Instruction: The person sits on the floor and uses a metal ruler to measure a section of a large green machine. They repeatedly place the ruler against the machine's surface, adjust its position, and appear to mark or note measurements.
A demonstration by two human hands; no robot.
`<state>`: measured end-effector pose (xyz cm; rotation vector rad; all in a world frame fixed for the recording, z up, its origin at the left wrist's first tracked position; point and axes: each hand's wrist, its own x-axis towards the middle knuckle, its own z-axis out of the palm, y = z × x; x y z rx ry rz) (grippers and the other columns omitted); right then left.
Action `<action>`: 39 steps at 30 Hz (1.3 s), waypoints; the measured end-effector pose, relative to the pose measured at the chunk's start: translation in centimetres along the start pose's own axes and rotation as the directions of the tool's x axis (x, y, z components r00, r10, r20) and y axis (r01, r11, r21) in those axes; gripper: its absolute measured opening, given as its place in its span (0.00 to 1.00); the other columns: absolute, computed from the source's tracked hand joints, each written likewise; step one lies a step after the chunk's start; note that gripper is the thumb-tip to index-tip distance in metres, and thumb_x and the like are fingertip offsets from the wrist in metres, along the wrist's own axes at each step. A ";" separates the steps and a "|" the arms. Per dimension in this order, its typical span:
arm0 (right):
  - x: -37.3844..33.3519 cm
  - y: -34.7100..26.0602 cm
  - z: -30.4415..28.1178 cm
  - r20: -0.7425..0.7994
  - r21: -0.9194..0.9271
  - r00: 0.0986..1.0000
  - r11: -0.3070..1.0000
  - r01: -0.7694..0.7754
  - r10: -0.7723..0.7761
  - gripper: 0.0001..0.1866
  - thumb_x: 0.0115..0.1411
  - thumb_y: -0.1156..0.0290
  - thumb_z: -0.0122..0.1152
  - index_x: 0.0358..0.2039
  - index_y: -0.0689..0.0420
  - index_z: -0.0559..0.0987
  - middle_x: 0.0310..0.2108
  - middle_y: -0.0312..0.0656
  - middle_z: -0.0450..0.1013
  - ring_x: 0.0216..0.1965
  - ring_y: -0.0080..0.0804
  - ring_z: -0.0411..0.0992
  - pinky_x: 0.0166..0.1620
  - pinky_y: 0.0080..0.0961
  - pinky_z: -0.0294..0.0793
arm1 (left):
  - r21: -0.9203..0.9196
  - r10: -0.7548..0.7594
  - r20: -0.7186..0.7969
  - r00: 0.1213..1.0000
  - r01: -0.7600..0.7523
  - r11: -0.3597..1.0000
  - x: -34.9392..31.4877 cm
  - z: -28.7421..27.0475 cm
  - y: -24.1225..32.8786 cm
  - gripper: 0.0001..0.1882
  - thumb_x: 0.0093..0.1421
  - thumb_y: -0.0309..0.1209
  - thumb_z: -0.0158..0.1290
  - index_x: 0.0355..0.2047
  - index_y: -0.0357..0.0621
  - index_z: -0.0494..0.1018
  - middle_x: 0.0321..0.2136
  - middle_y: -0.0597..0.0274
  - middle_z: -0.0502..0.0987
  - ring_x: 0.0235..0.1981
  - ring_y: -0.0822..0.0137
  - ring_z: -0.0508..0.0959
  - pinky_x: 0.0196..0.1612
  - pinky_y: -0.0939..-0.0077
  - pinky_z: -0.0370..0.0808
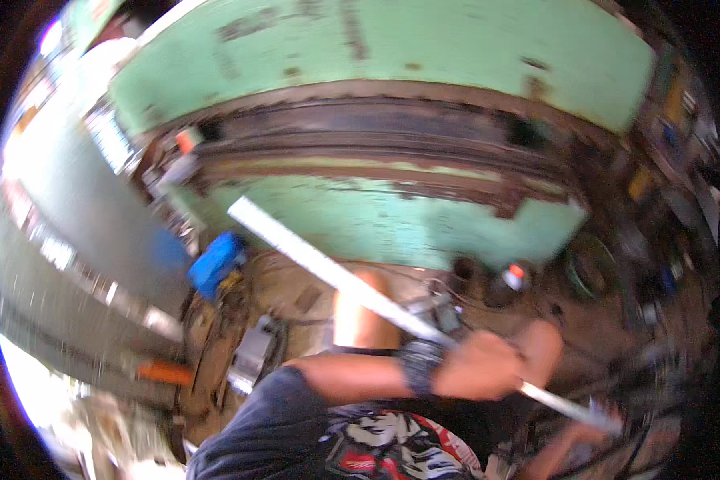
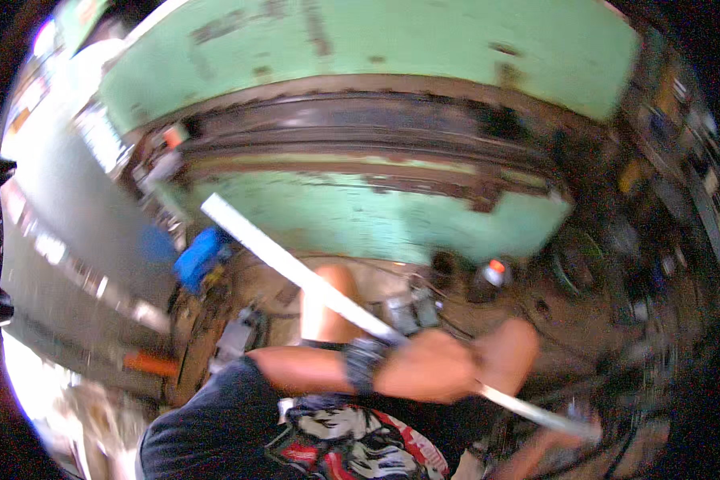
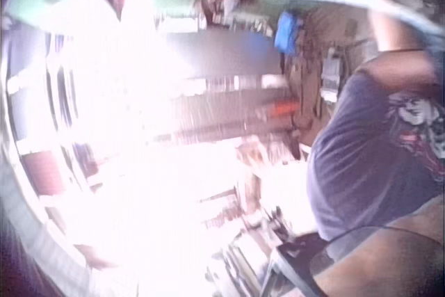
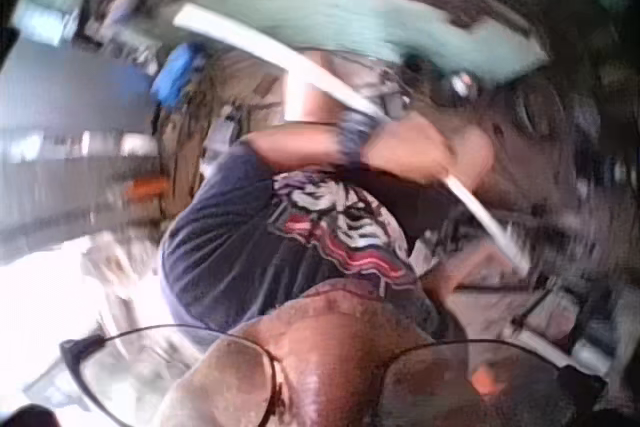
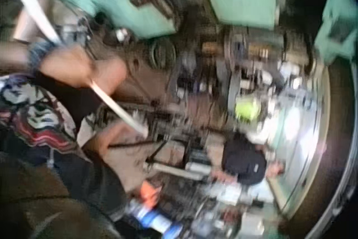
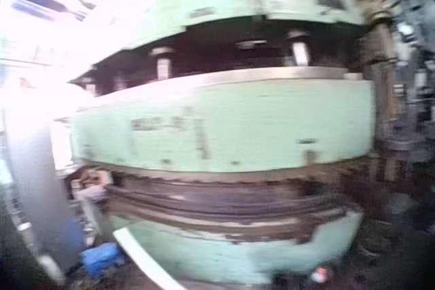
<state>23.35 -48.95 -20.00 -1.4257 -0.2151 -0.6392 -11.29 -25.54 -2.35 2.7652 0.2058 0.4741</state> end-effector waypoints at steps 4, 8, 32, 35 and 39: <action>-1.2 -4.3 9.1 0.233 0.250 0.936 0.913 -0.321 0.265 0.19 0.71 0.58 0.45 0.51 0.57 0.76 0.41 0.41 0.77 0.39 0.32 0.76 0.38 0.28 0.77 | -0.313 -0.233 0.182 0.955 0.281 0.907 -6.5 -5.7 -2.9 0.24 0.69 0.49 0.51 0.26 0.43 0.80 0.20 0.48 0.78 0.26 0.44 0.81 0.30 0.52 0.76; -2.7 -6.6 18.4 0.515 0.360 0.854 0.885 -0.295 0.075 0.13 0.70 0.72 0.49 0.52 0.59 0.76 0.49 0.43 0.75 0.48 0.32 0.74 0.49 0.32 0.77 | -0.452 -0.418 0.076 0.905 0.405 0.795 -9.6 -6.2 -3.5 0.19 0.68 0.45 0.55 0.28 0.42 0.81 0.20 0.50 0.79 0.21 0.51 0.80 0.26 0.57 0.72; -21.9 -16.6 18.2 0.996 -0.074 -0.015 0.765 -0.640 0.084 0.23 0.69 0.73 0.58 0.64 0.58 0.68 0.40 0.37 0.72 0.34 0.16 0.72 0.39 0.19 0.80 | -0.735 -0.816 -0.042 0.576 0.536 0.416 -7.8 -1.7 -12.4 0.19 0.71 0.38 0.54 0.26 0.36 0.78 0.18 0.72 0.71 0.20 0.79 0.65 0.24 0.79 0.60; -22.7 -16.6 17.9 0.996 -0.090 -0.039 0.759 -0.645 0.086 0.22 0.70 0.73 0.57 0.63 0.58 0.68 0.40 0.37 0.72 0.34 0.17 0.73 0.40 0.19 0.80 | -0.753 -0.828 -0.050 0.558 0.524 0.398 -8.0 -1.2 -12.7 0.19 0.71 0.38 0.54 0.28 0.36 0.79 0.17 0.72 0.70 0.20 0.80 0.65 0.23 0.79 0.60; -23.3 -16.5 18.2 0.988 -0.152 -0.109 0.720 -0.678 0.106 0.20 0.71 0.71 0.54 0.62 0.58 0.68 0.41 0.39 0.75 0.36 0.20 0.75 0.40 0.21 0.80 | -0.772 -0.825 0.006 0.565 0.527 0.355 -6.9 -1.5 -12.5 0.19 0.71 0.38 0.53 0.28 0.36 0.79 0.17 0.73 0.71 0.19 0.81 0.64 0.22 0.79 0.59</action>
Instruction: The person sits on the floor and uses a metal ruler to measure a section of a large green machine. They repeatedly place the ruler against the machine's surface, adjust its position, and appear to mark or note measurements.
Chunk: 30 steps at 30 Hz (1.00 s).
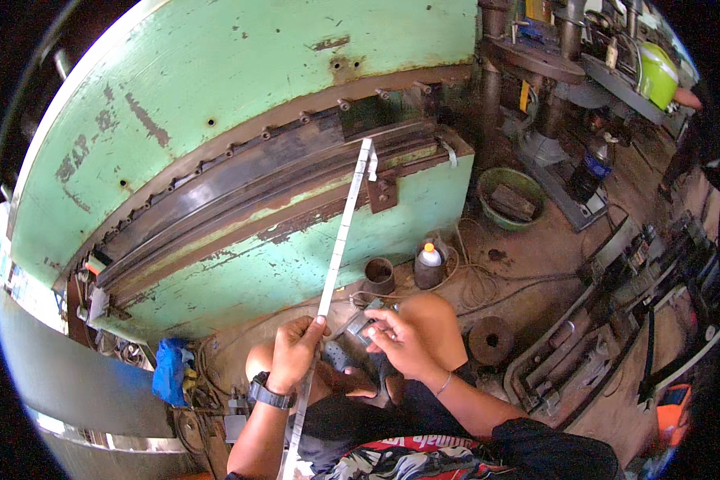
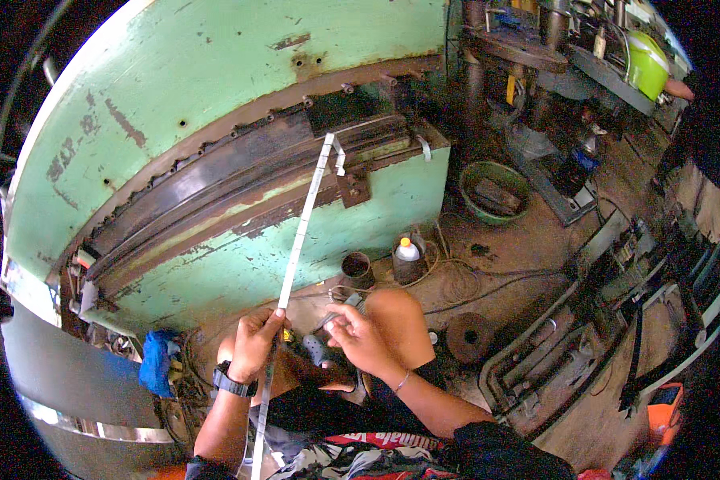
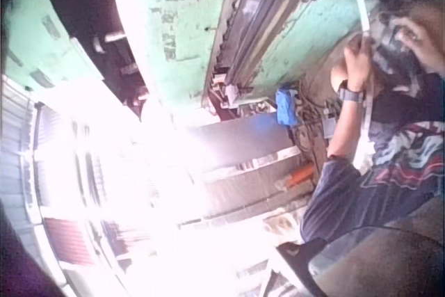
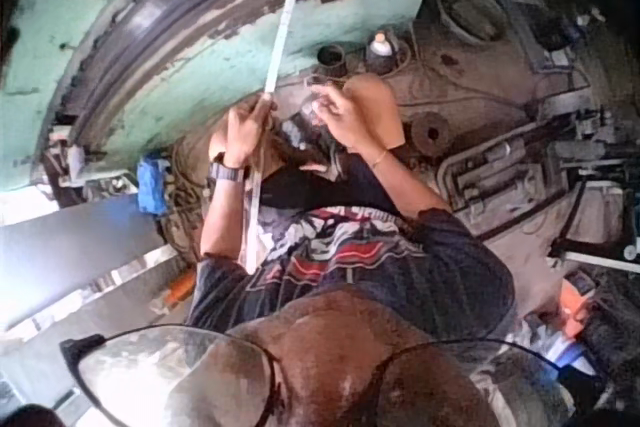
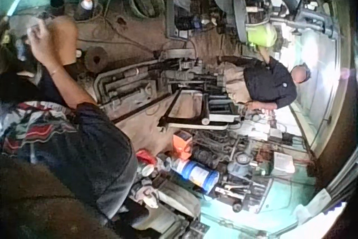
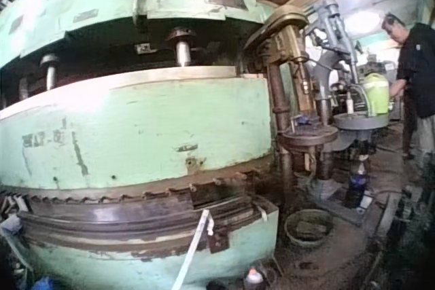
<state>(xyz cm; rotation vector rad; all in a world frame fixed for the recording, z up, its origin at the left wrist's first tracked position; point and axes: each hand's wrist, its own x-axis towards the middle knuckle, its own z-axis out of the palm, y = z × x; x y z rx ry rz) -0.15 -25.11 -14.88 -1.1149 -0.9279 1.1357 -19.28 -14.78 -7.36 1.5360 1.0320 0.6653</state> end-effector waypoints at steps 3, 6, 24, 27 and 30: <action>-0.8 -0.2 1.1 0.099 0.038 0.981 0.985 -0.169 0.165 0.20 0.74 0.67 0.50 0.63 0.59 0.68 0.45 0.42 0.77 0.39 0.25 0.78 0.46 0.25 0.79 | 0.064 0.023 0.004 1.000 -0.023 0.998 1.0 0.7 0.2 0.19 0.71 0.39 0.53 0.29 0.37 0.80 0.18 0.72 0.72 0.20 0.80 0.66 0.24 0.80 0.62; -2.9 -0.2 2.7 0.221 0.086 0.933 0.947 -0.310 0.285 0.24 0.75 0.58 0.48 0.64 0.60 0.67 0.45 0.44 0.77 0.44 0.28 0.78 0.49 0.28 0.80 | 0.028 0.074 0.001 0.997 -0.074 0.997 2.3 2.0 1.4 0.19 0.71 0.39 0.54 0.28 0.37 0.80 0.17 0.71 0.73 0.18 0.80 0.67 0.22 0.79 0.61; -6.6 0.7 7.1 0.494 0.693 0.868 0.578 -0.431 0.055 0.18 0.77 0.57 0.37 0.57 0.56 0.65 0.40 0.53 0.78 0.41 0.47 0.80 0.45 0.46 0.80 | 0.338 0.435 0.040 0.900 -0.422 0.841 10.0 10.0 7.7 0.21 0.66 0.37 0.57 0.21 0.34 0.78 0.12 0.63 0.73 0.15 0.75 0.69 0.19 0.70 0.66; -6.3 0.9 6.4 0.483 0.764 0.872 0.449 -0.463 0.078 0.17 0.77 0.57 0.38 0.54 0.56 0.68 0.38 0.52 0.79 0.36 0.47 0.81 0.43 0.48 0.81 | 0.487 0.486 0.065 0.872 -0.453 0.747 12.0 9.1 6.8 0.21 0.65 0.38 0.58 0.21 0.32 0.77 0.12 0.59 0.73 0.14 0.72 0.70 0.20 0.68 0.67; -4.8 0.0 5.6 0.433 0.797 0.899 0.436 -0.418 0.070 0.18 0.76 0.54 0.43 0.51 0.54 0.72 0.31 0.46 0.79 0.28 0.42 0.79 0.36 0.44 0.82 | 0.465 0.462 0.048 0.885 -0.430 0.774 16.0 9.0 4.1 0.22 0.66 0.40 0.57 0.22 0.32 0.77 0.13 0.58 0.73 0.14 0.70 0.72 0.20 0.68 0.68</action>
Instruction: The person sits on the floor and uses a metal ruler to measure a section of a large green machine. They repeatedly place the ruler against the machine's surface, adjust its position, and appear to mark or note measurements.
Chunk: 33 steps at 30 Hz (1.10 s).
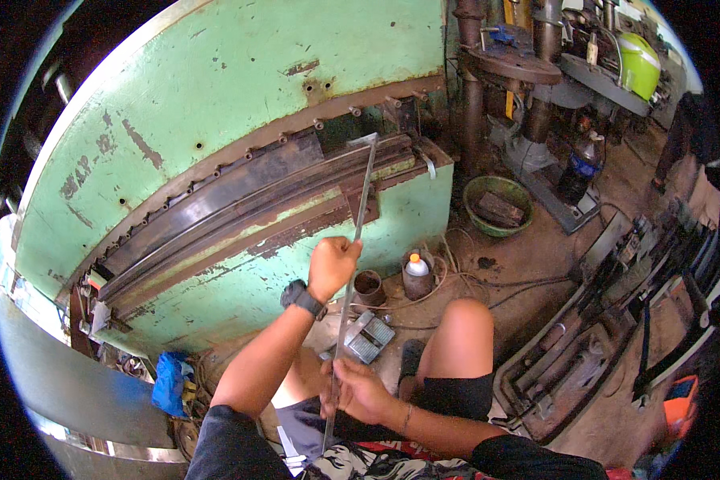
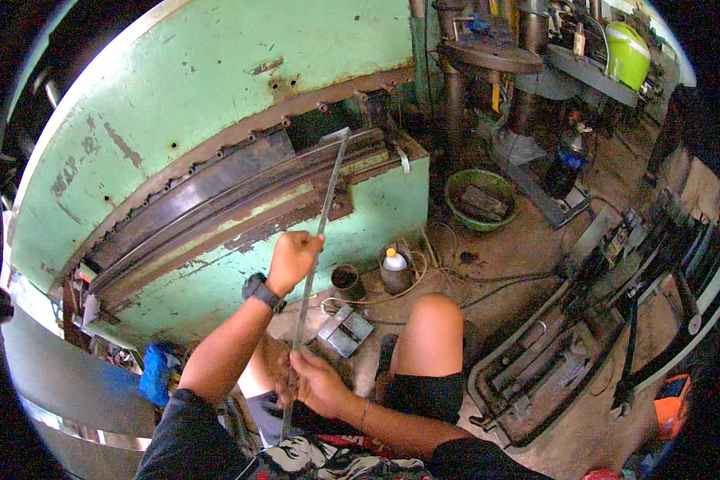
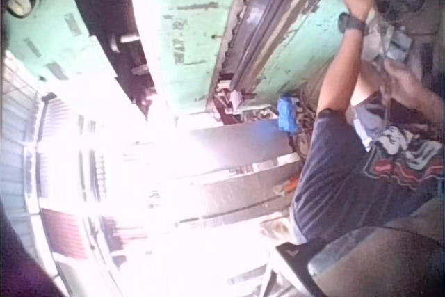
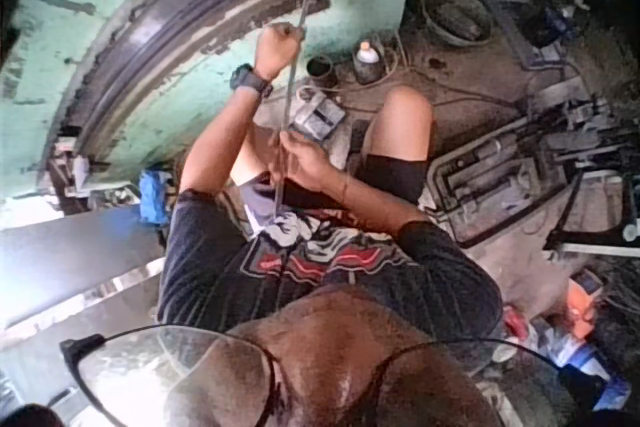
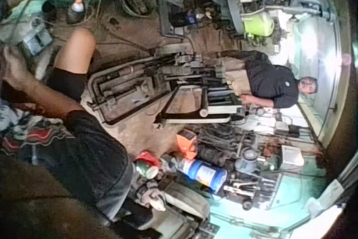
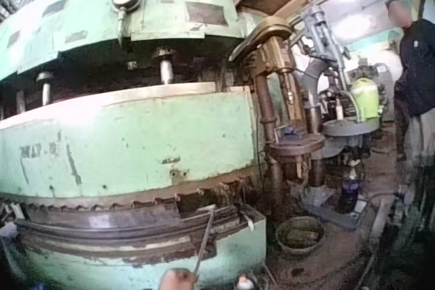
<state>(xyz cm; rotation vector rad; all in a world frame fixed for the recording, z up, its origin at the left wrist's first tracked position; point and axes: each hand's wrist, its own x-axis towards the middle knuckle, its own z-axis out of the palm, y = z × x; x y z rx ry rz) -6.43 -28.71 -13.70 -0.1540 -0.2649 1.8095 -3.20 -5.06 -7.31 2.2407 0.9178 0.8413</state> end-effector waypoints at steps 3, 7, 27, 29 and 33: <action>1.8 -3.6 0.5 -0.238 -0.198 0.956 0.972 0.124 -0.170 0.19 0.74 0.52 0.47 0.52 0.54 0.73 0.26 0.43 0.76 0.21 0.37 0.75 0.29 0.40 0.79 | 0.033 0.022 0.134 0.991 -0.027 0.999 3.7 0.7 1.0 0.22 0.67 0.42 0.55 0.26 0.32 0.79 0.13 0.58 0.74 0.15 0.71 0.75 0.19 0.69 0.70; 4.5 -12.5 0.2 -0.338 -0.469 0.856 0.859 0.206 -0.390 0.19 0.73 0.54 0.49 0.54 0.54 0.73 0.21 0.39 0.71 0.14 0.30 0.65 0.20 0.35 0.70 | -0.213 -0.171 0.167 0.971 0.205 0.955 6.2 1.4 4.0 0.24 0.66 0.47 0.54 0.38 0.34 0.82 0.20 0.48 0.80 0.21 0.57 0.83 0.31 0.61 0.78; -0.7 -25.5 2.4 -0.343 -0.848 0.829 0.525 -0.071 -0.442 0.12 0.73 0.62 0.51 0.48 0.56 0.74 0.19 0.37 0.68 0.10 0.18 0.55 0.12 0.21 0.57 | -0.625 -0.261 0.517 0.815 0.568 0.536 -2.3 5.5 2.9 0.25 0.74 0.46 0.42 0.55 0.36 0.72 0.39 0.56 0.80 0.35 0.63 0.80 0.42 0.68 0.80; -4.1 -28.3 1.7 -0.358 -0.857 0.845 0.498 -0.130 -0.397 0.15 0.74 0.59 0.49 0.50 0.57 0.74 0.17 0.36 0.65 0.10 0.16 0.55 0.12 0.20 0.56 | -0.599 -0.231 0.502 0.833 0.528 0.602 -2.6 5.1 2.4 0.23 0.74 0.44 0.44 0.55 0.36 0.73 0.41 0.55 0.80 0.37 0.63 0.81 0.43 0.69 0.79; -10.8 -28.8 3.5 -0.441 -0.870 0.771 0.431 -0.240 -0.460 0.16 0.75 0.58 0.47 0.51 0.56 0.73 0.15 0.36 0.64 0.08 0.17 0.55 0.11 0.21 0.55 | -0.553 -0.203 0.426 0.881 0.432 0.713 -0.6 4.8 1.3 0.20 0.72 0.40 0.49 0.55 0.38 0.74 0.42 0.55 0.81 0.39 0.64 0.81 0.44 0.69 0.78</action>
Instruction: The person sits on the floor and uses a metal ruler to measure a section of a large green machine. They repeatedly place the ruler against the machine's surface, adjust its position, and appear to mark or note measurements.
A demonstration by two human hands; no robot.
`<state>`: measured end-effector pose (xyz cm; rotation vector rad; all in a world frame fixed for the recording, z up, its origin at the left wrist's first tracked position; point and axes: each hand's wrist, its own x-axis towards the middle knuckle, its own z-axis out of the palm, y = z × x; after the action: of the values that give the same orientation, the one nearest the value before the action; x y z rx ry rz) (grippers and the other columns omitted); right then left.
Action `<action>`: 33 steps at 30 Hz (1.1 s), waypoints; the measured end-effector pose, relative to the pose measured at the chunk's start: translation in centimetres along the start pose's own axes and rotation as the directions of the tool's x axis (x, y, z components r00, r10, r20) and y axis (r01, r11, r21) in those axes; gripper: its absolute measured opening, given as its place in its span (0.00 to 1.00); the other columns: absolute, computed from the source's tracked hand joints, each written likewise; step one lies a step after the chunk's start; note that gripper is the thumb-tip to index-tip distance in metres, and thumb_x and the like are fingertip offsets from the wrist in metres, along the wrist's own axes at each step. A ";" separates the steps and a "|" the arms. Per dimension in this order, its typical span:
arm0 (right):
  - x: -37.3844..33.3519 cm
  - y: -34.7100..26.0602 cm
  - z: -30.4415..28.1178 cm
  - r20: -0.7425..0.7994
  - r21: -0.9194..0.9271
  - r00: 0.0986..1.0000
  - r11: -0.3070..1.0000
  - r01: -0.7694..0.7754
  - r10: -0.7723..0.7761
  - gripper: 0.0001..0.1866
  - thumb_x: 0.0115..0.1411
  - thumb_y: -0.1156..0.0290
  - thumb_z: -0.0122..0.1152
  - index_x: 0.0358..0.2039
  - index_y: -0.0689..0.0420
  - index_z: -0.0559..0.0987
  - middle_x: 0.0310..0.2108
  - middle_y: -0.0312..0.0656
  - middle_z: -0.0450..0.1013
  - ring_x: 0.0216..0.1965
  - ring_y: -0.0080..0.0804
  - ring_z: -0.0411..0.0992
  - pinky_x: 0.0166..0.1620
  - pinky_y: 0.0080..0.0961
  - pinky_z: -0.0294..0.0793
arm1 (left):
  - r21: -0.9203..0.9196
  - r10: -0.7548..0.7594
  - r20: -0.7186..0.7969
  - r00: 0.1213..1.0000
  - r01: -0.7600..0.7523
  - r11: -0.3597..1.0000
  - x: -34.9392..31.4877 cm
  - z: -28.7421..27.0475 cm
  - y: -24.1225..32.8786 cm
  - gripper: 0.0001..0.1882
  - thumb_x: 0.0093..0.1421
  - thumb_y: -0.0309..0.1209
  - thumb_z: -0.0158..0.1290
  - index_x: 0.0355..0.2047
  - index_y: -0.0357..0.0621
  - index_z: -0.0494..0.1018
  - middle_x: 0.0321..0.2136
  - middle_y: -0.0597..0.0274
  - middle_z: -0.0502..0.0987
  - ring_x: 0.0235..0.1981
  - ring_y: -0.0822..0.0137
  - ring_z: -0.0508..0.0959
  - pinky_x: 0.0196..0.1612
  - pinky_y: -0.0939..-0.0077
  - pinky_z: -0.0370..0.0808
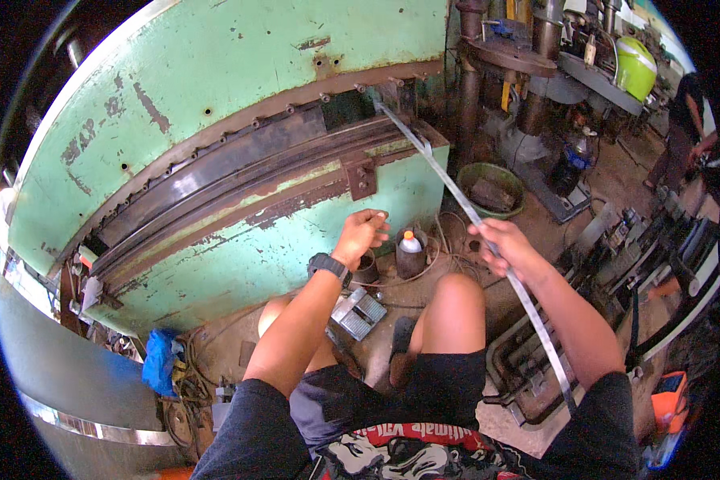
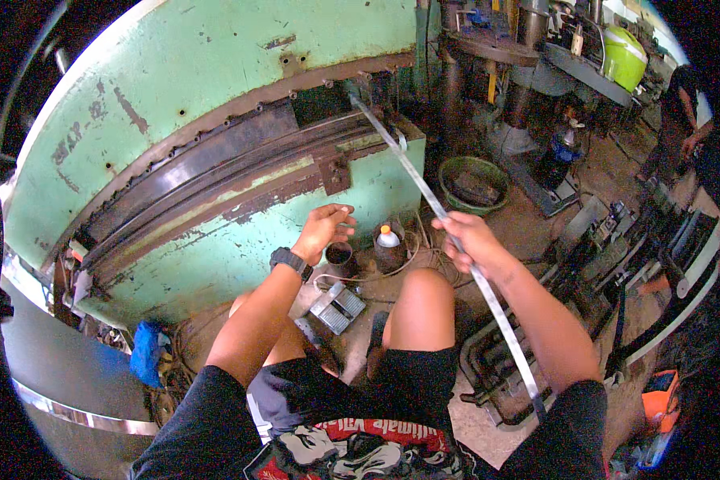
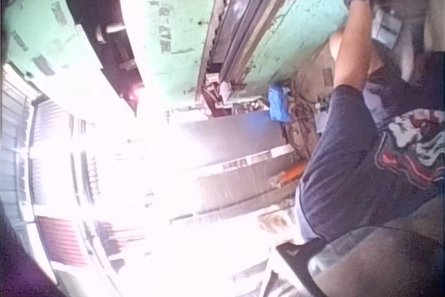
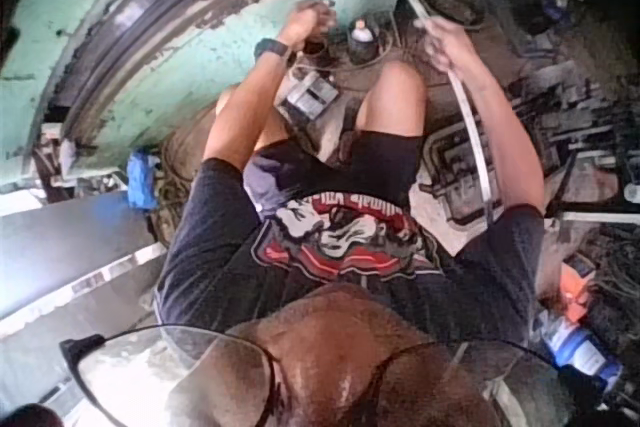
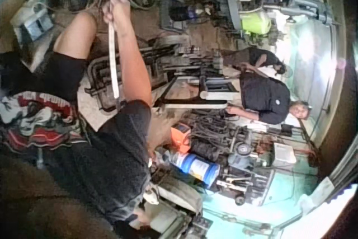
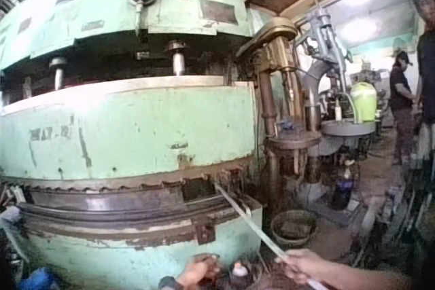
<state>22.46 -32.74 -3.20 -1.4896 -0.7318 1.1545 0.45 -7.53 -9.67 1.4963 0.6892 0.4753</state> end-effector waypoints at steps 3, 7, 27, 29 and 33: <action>-2.7 0.0 -0.5 -0.047 0.098 0.995 0.991 -0.085 0.090 0.16 0.74 0.58 0.48 0.50 0.56 0.74 0.15 0.36 0.65 0.07 0.18 0.55 0.11 0.20 0.55 | 0.079 0.075 -0.057 0.996 -0.071 0.994 2.9 0.1 0.8 0.20 0.71 0.40 0.51 0.55 0.37 0.74 0.42 0.56 0.82 0.40 0.64 0.81 0.44 0.68 0.78; -1.7 -0.7 -0.5 -0.051 0.154 0.991 0.981 -0.116 0.125 0.15 0.73 0.58 0.51 0.48 0.55 0.74 0.15 0.37 0.66 0.07 0.18 0.55 0.10 0.19 0.55 | 0.244 0.201 -0.010 0.980 -0.192 0.951 9.2 1.2 2.0 0.22 0.70 0.41 0.51 0.56 0.37 0.73 0.42 0.55 0.82 0.40 0.64 0.81 0.43 0.67 0.77; 2.9 3.3 -0.5 -0.226 0.125 0.971 0.991 -0.048 0.075 0.16 0.75 0.59 0.48 0.48 0.60 0.74 0.14 0.39 0.68 0.08 0.22 0.59 0.11 0.22 0.56 | 0.681 0.688 0.080 0.721 -0.544 0.491 16.7 -2.1 6.5 0.13 0.63 0.31 0.53 0.45 0.39 0.78 0.42 0.42 0.80 0.42 0.38 0.80 0.46 0.50 0.77; 3.1 3.6 -0.8 -0.251 0.137 0.961 0.987 -0.080 0.113 0.16 0.74 0.59 0.50 0.48 0.60 0.75 0.14 0.38 0.67 0.09 0.22 0.59 0.11 0.22 0.56 | 0.490 0.642 0.308 0.702 -0.696 0.525 10.8 0.0 3.6 0.10 0.63 0.34 0.54 0.40 0.44 0.77 0.32 0.45 0.80 0.32 0.39 0.79 0.36 0.46 0.76; 5.4 3.9 -0.1 -0.243 0.080 0.962 0.991 -0.108 0.124 0.17 0.73 0.58 0.52 0.48 0.60 0.75 0.14 0.39 0.68 0.10 0.23 0.62 0.13 0.21 0.58 | 0.356 0.077 0.674 0.735 -0.414 0.838 3.8 -0.7 -2.7 0.20 0.67 0.42 0.53 0.53 0.43 0.76 0.44 0.45 0.81 0.48 0.42 0.80 0.50 0.50 0.77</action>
<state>23.86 -28.91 -8.45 -1.6024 -0.4359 1.0444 2.40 -4.51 -12.75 2.1023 0.0335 -0.0507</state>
